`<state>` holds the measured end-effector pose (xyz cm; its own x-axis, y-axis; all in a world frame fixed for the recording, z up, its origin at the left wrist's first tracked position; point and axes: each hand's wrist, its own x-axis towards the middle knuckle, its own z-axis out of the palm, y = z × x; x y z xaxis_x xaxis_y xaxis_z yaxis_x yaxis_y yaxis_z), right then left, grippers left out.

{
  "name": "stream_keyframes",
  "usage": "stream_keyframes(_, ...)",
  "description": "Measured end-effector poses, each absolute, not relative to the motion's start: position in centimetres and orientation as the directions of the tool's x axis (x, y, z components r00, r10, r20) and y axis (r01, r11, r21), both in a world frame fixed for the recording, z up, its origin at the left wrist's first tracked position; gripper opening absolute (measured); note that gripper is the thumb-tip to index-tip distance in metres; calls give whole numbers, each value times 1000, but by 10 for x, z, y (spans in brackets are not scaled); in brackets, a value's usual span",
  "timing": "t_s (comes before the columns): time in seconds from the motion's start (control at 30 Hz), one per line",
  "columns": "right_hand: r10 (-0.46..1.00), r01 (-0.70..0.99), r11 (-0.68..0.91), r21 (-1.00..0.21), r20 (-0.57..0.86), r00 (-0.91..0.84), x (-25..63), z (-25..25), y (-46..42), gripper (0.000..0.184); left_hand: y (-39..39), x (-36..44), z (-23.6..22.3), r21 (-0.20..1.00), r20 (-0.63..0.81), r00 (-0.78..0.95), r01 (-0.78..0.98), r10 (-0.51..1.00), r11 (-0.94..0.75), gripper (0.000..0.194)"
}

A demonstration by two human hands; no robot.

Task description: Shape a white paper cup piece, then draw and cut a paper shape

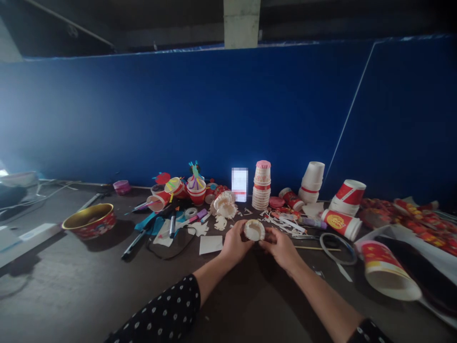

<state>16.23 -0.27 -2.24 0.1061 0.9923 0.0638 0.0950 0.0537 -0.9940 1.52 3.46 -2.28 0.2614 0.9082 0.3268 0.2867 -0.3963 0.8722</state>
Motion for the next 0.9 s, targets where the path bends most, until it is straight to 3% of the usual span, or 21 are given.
stream_keyframes(0.9, 992, 110, 35, -993, 48, 115, 163, -22, -3, 30, 39, 15, -28, 865, 326, 251, 310, 911, -395, 49)
